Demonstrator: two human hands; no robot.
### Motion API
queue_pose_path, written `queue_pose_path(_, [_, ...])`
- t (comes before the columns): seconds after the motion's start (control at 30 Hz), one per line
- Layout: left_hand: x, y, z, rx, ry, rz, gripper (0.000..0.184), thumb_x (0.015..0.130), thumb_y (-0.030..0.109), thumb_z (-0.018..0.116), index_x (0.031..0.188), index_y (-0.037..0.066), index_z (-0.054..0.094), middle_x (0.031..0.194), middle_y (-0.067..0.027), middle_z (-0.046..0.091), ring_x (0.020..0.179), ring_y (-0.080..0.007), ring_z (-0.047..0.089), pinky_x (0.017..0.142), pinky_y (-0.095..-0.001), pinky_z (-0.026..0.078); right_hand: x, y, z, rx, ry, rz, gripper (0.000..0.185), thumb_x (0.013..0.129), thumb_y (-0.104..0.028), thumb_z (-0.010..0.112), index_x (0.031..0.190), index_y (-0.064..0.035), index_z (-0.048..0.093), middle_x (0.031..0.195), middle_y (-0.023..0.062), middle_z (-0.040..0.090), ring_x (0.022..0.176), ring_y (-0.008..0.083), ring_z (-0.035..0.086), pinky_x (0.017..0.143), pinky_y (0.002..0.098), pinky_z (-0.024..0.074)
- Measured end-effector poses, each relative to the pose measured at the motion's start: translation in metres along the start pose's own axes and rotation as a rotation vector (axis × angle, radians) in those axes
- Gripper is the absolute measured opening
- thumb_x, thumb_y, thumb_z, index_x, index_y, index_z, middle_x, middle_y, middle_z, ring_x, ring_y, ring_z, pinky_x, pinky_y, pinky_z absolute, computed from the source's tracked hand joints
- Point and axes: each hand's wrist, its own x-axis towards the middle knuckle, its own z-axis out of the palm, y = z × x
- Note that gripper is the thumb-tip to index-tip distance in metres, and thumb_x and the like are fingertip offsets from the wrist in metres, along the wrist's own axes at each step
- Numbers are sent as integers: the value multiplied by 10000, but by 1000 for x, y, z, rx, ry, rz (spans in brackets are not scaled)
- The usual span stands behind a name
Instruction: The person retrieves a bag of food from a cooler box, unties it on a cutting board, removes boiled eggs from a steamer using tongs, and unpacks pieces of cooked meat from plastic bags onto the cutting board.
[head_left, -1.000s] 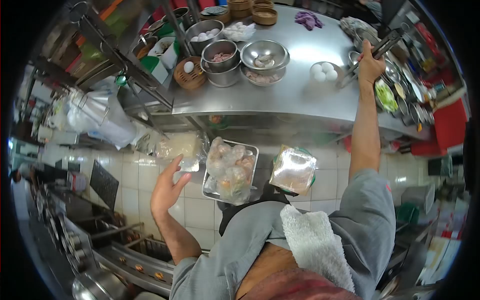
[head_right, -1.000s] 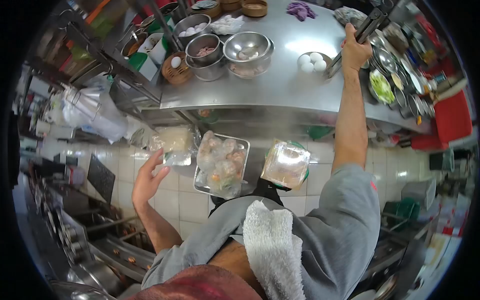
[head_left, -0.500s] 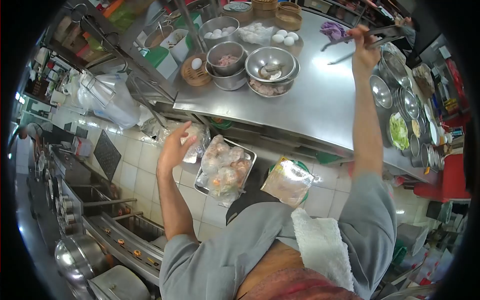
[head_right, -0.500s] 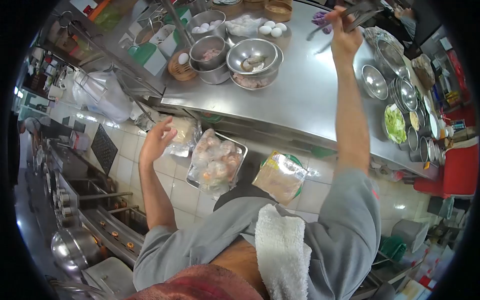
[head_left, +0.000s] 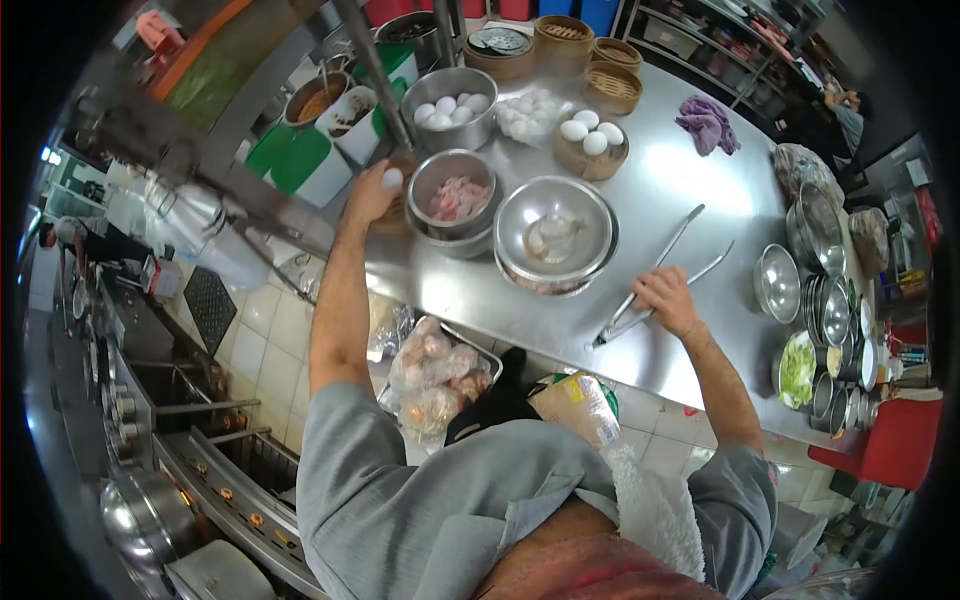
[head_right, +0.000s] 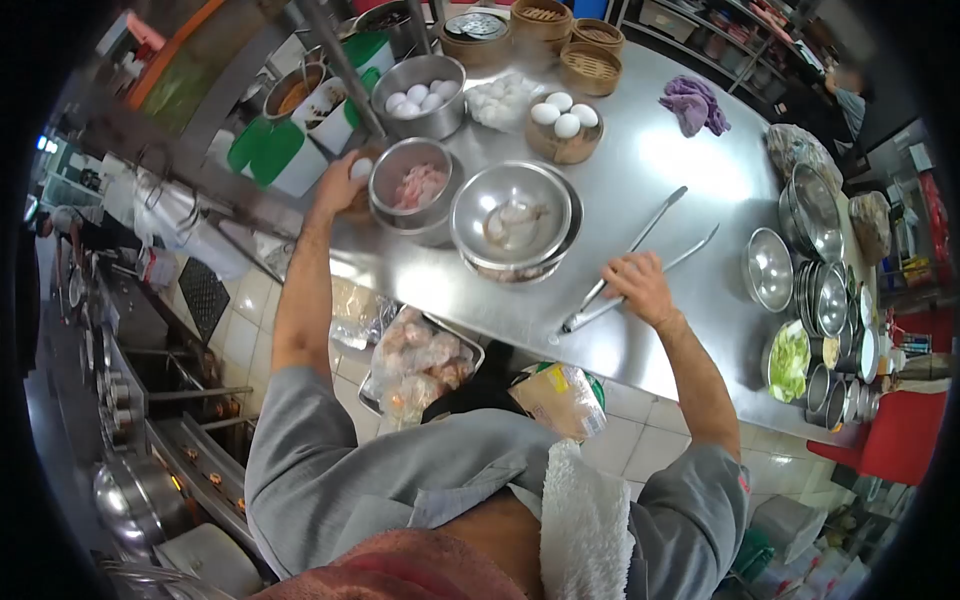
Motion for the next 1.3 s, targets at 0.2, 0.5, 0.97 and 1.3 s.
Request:
queue_pose_path(0.2, [26, 17, -10, -94, -131, -141, 505, 742, 116, 690, 1196, -23, 517, 1225, -166, 548, 1041, -300, 586, 900, -338, 460, 13, 41, -15, 82, -545, 239, 804, 530, -395, 806, 1256, -217, 510, 1315, 113, 421, 1224, 302, 359, 963, 502, 279])
queue_pose_path(0.5, [139, 205, 17, -464, -587, 587, 518, 708, 66, 668, 1204, 49, 519, 1072, -126, 596, 937, -239, 602, 821, -334, 481, 62, 83, -18, 328, -844, 373, 860, 547, -390, 802, 1312, -174, 472, 1349, 149, 417, 1249, 332, 371, 1010, 453, 307])
queue_pose_path(0.97, [159, 271, 138, 211, -570, 1024, 375, 717, 72, 642, 1080, 150, 592, 1016, -89, 563, 966, -282, 590, 792, -404, 506, 207, 266, 104, 113, -213, 663, 411, 791, -120, 632, 1194, -92, 557, 1246, 113, 509, 1140, 303, 495, 932, 380, 430])
queue_pose_path(1.3, [181, 240, 97, -49, -501, 913, 441, 767, 113, 625, 1191, 91, 509, 1152, -138, 511, 1096, -317, 513, 923, -415, 432, 233, 291, 135, -157, -425, 656, 411, 765, -197, 651, 1157, -119, 553, 1213, 84, 520, 1187, 286, 433, 915, 457, 437])
